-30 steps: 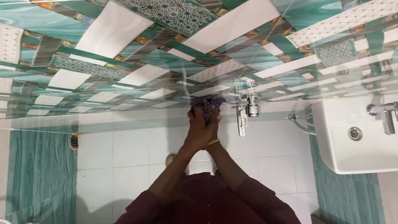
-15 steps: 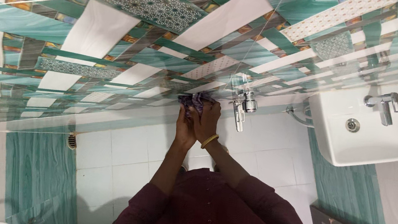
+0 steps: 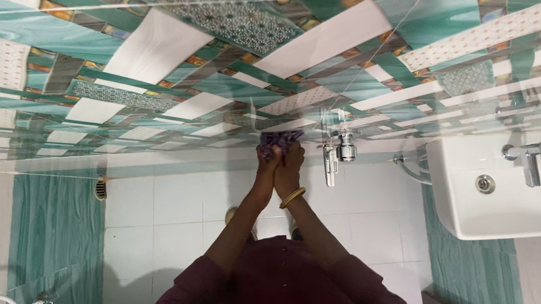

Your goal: The person cleans a bathroom faucet using a cloth, wiping around the handles and the spout.

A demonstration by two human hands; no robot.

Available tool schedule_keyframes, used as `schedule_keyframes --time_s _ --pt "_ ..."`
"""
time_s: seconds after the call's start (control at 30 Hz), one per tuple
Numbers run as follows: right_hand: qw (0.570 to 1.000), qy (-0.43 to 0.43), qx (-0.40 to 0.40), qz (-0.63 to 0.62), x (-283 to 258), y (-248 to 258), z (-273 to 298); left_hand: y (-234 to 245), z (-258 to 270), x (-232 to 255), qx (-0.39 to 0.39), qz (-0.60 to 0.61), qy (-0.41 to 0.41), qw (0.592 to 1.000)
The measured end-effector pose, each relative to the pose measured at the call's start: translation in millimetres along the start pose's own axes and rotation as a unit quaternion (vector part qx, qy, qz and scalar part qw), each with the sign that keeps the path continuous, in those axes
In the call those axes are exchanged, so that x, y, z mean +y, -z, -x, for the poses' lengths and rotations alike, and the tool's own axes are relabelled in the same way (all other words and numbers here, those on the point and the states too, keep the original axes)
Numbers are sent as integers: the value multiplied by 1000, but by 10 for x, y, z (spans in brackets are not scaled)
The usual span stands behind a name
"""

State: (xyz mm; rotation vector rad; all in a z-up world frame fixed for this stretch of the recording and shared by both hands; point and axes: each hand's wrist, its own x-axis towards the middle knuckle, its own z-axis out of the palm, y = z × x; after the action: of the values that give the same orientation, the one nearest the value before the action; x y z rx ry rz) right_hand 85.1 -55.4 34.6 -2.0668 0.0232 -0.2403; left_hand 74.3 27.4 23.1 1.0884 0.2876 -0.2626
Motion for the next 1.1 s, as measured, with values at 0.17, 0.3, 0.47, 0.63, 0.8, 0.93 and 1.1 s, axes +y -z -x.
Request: schedule_keyframes --time_s 0.17,0.3,0.47,0.63,0.8,0.93,1.1 --pt "991 -106 7 -83 -59 -27 56 336 -155 -405 -94 310 31 946" --pt "905 -236 -36 -352 138 -24 75 -332 83 289 -6 -138 30 990" --pt "862 -235 -73 -443 151 -112 117 -799 352 973 12 -513 49 857" --pt "935 -160 14 -317 -15 -95 74 -380 187 599 51 -241 -41 968" --pt "988 91 80 97 -191 -3 -32 268 -141 -212 -75 376 32 923" --pt "992 75 78 68 -103 34 -41 176 -224 -268 -1 141 49 989" --pt "956 -98 -2 -277 115 -74 55 -364 234 253 -2 -474 -86 876"
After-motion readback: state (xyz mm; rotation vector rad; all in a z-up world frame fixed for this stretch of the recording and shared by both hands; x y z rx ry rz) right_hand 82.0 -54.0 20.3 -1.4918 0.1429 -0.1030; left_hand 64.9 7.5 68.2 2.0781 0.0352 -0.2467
